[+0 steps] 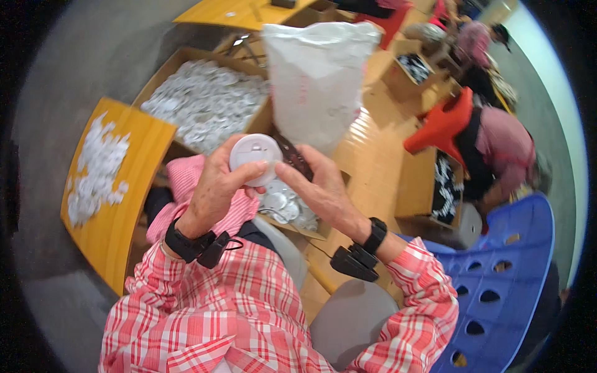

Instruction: Manually assemble small white plastic components by joining pieces and trimming them with a tool.

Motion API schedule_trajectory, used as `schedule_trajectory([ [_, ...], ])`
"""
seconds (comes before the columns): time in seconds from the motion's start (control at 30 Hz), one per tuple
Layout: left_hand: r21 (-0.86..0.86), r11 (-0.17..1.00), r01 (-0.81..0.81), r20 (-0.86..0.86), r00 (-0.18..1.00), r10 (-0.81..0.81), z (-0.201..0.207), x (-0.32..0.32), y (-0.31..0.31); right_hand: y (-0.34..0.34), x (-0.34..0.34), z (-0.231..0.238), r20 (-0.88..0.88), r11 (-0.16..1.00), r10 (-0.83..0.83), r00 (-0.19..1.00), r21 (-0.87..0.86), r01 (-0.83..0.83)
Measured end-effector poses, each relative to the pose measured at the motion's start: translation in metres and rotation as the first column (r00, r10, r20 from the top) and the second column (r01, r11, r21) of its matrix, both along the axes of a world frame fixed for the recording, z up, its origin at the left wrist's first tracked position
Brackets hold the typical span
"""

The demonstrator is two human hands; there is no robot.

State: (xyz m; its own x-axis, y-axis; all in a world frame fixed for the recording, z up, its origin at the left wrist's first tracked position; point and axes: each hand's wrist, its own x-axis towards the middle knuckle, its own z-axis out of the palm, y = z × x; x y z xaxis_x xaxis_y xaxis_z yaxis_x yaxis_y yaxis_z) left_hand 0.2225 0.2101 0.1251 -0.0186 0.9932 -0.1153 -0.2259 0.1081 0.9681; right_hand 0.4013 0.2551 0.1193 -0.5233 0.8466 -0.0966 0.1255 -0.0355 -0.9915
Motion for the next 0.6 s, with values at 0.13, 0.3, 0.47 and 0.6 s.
schedule_trajectory([
  [0.13, 0.072, 0.994, -0.078, 0.066, 0.995, 0.073, 0.012, -0.028, -0.037, -0.015, -0.039, 0.014, -0.003, 0.989, 0.081, 0.997, 0.123, -0.080],
  [0.3, 0.119, 0.963, -0.241, 0.138, 0.965, 0.225, 0.023, -0.063, -0.082, -0.038, -0.098, 0.030, -0.146, 0.974, 0.205, 0.968, 0.128, -0.187],
  [0.47, 0.037, 0.954, -0.297, -0.001, 0.955, 0.297, 0.025, -0.112, -0.134, -0.063, -0.150, 0.032, -0.139, 0.934, 0.356, 0.924, 0.023, -0.356],
  [0.6, 0.062, 0.916, -0.397, 0.047, 0.917, 0.395, 0.017, -0.138, -0.169, -0.092, -0.192, 0.019, -0.178, 0.926, 0.377, 0.909, 0.066, -0.371],
])
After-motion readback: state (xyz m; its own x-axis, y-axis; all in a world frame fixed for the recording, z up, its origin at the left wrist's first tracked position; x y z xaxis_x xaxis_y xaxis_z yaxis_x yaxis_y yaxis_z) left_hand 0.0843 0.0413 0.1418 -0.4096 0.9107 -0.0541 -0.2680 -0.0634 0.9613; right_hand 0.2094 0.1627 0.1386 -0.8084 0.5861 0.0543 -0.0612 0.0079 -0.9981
